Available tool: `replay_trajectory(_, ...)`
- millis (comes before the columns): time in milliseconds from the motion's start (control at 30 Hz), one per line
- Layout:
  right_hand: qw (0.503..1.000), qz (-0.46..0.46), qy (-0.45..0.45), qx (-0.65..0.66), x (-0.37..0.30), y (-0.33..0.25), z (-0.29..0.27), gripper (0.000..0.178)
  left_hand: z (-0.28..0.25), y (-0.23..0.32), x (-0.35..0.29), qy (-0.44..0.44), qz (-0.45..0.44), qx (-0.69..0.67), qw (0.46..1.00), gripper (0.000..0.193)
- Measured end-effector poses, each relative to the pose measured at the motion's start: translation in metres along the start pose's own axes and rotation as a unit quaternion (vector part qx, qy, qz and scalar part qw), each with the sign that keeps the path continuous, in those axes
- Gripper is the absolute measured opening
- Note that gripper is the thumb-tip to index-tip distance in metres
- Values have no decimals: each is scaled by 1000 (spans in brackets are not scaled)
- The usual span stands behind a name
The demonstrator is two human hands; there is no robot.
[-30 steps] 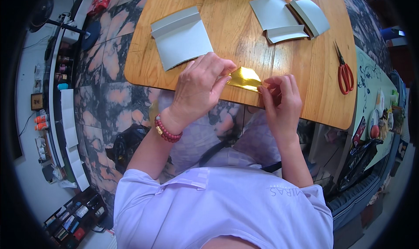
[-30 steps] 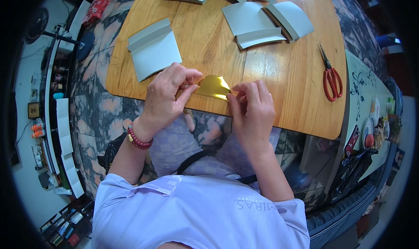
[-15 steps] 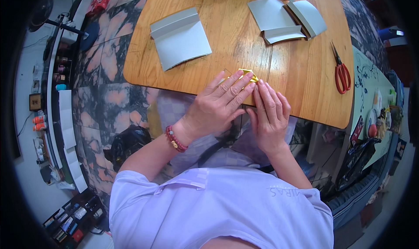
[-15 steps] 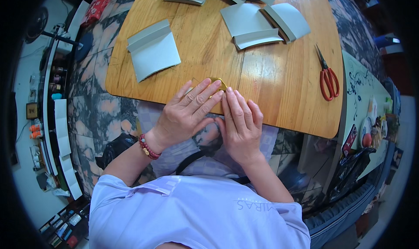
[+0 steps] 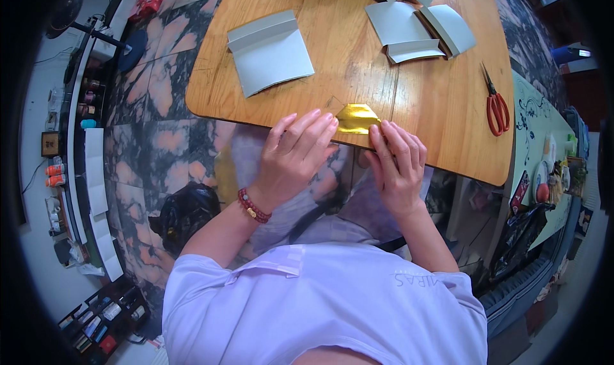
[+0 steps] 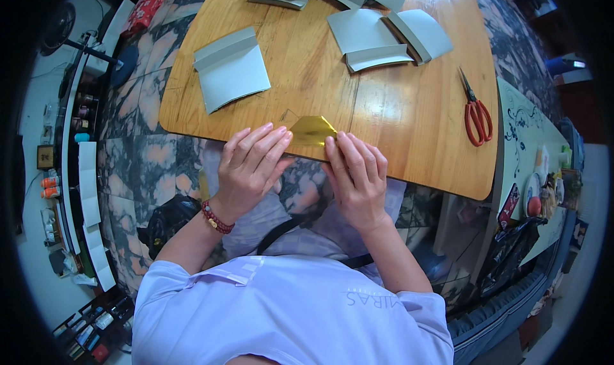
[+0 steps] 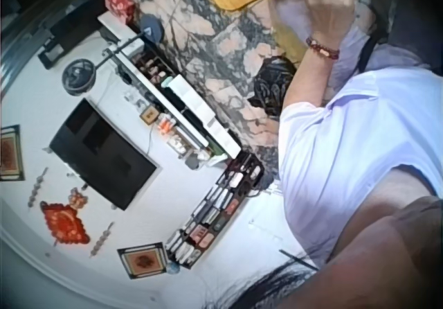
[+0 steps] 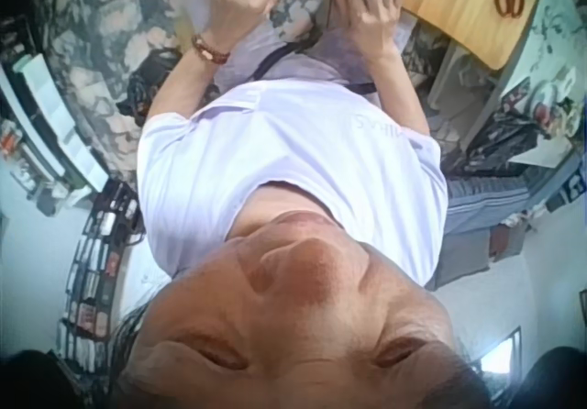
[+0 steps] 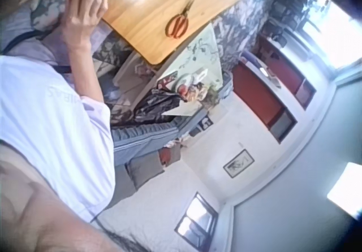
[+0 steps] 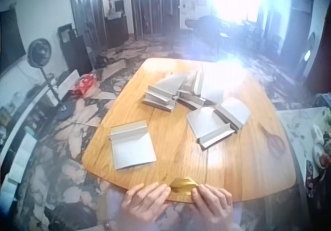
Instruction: The person folds multiple sheets of gold and white paper on a wooden table. They repeatedly fold the sheets in half, smooth the creases, and stack them. The person briefly adjusts their head-mounted camera strap before resuming the folding task.
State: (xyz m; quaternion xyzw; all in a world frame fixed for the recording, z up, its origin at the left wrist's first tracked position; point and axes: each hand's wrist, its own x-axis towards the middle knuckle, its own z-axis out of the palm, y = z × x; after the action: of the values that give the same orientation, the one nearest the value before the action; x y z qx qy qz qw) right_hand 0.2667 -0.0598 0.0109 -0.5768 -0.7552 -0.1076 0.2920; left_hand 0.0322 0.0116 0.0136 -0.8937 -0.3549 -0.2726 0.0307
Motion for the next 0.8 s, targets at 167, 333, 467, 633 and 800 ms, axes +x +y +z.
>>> replay_trajectory(167, 994, -97, 37, 19, 1, 12, -6, 33, -15, -3, 1, 28, 54, 6, 998, 33)
replay_trajectory(333, 986, -149, -34, 65, 16, 9, -36, 23, -39, -9, 10, -27, 51, -72, 996, 27)
replay_trajectory(467, 946, -77, -173, 264, 45, 7, -74, 20, -64, -27, 24, -119, 17, -339, 933, 26)
replay_trajectory(633, 695, 99, -306, 643, 55, 26, -82, 8, -71, -44, 33, -257, -47, -664, 701, 24)
replay_trajectory(800, 569, 176, -216, 774, 32, 29, -52, 27, -48, -46, 20, -196, -83, -772, 599, 28)
